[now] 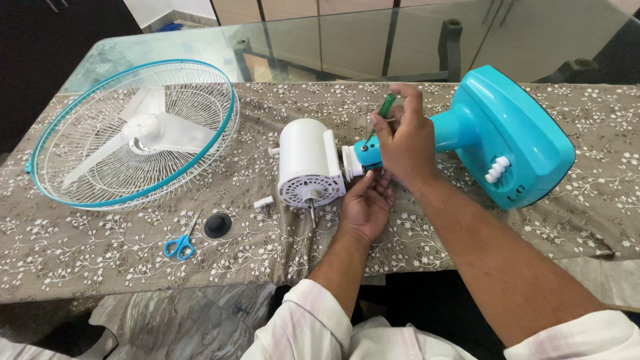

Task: The person aligns and secures the motor housing to the fan stand using a metal clip and a screwdriver. They then flip the stand and tighten screws on the base plate to complete the assembly.

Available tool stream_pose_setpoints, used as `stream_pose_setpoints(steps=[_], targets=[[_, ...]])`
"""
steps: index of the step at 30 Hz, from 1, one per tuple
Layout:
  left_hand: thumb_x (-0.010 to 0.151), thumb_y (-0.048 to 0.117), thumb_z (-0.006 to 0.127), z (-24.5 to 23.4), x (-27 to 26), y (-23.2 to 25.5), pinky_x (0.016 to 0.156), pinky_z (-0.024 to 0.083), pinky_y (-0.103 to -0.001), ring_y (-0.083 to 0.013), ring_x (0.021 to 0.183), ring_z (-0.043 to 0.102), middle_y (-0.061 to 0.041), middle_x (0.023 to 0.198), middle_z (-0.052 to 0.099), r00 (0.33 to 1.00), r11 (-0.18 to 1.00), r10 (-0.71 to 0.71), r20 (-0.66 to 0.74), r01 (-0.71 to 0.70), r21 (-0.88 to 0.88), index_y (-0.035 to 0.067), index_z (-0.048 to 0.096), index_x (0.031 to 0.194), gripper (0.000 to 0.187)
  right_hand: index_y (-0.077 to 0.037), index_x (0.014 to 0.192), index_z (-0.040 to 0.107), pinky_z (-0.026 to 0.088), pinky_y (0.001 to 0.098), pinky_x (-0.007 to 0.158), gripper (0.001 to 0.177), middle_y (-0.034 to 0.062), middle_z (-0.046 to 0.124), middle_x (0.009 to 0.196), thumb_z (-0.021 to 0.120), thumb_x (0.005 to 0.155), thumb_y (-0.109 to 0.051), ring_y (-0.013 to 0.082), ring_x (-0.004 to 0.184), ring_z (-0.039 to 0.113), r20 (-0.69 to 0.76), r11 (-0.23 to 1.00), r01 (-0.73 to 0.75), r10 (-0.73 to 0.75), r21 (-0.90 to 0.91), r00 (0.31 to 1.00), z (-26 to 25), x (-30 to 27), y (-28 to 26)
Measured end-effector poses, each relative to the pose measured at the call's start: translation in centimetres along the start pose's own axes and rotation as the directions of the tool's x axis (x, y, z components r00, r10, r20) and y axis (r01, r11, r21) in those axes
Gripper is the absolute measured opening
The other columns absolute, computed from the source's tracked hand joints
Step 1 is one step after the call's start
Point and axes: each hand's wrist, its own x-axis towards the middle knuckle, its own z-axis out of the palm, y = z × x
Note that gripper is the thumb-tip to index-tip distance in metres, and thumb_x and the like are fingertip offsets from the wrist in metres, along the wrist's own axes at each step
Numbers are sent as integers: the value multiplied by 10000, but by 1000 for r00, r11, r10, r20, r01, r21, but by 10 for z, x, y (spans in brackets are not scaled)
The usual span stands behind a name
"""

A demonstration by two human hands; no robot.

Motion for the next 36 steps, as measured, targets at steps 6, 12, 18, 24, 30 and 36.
stream_pose_setpoints(steps=[6, 12, 18, 24, 30, 36], targets=[[1007, 209, 639, -5, 2, -1, 866, 460, -333, -173, 1015, 607, -30, 1068, 681, 999, 1000, 0, 45, 0, -17, 76, 643, 1105, 165, -135, 1380, 569, 562, 409, 652, 455, 147, 739, 963, 773, 974, -134, 323, 780, 739, 83, 946, 268, -257, -180, 963, -1, 3, -23], [994, 241, 617, -4, 2, -2, 862, 456, -322, -165, 1000, 593, -20, 1051, 662, 1000, 1000, 5, 8, -5, 29, 70, 636, 1111, 208, -127, 1388, 564, 611, 388, 775, 412, 145, 743, 1108, 658, 1001, -21, 297, 947, 757, 58, 946, 321, -318, -47, 946, 3, 6, -31], [999, 244, 622, 0, 0, -2, 871, 442, -320, -172, 1023, 576, -22, 1097, 657, 1000, 1000, 14, 13, -14, 10, 74, 631, 1119, 208, -119, 1249, 661, 568, 386, 644, 351, 139, 718, 882, 778, 919, -92, 263, 728, 729, 106, 979, 145, -131, -141, 986, 2, 8, -31], [993, 244, 621, -1, 0, 0, 887, 446, -331, -180, 1039, 580, -28, 1101, 655, 1000, 1000, 5, 23, -5, 13, 76, 630, 1118, 210, -120, 1356, 617, 603, 348, 724, 378, 109, 738, 1042, 680, 996, -20, 237, 851, 753, 96, 961, 275, -270, -35, 958, 3, 13, -27], [997, 264, 620, 1, -2, 1, 888, 450, -343, -187, 1010, 585, -30, 1062, 658, 998, 1000, -7, 64, 6, 21, 74, 635, 1107, 220, -166, 1235, 649, 593, 349, 691, 326, 105, 714, 993, 753, 942, -67, 228, 807, 734, 81, 968, 221, -212, -123, 974, 4, 7, -28], [994, 269, 623, 3, -1, 0, 869, 436, -346, -183, 970, 573, -27, 1024, 643, 999, 999, 13, 49, -14, 31, 67, 632, 1099, 228, -121, 1303, 602, 584, 370, 729, 367, 132, 686, 1096, 687, 955, -42, 269, 877, 703, 63, 938, 346, -345, -5, 937, 3, 15, -28]])
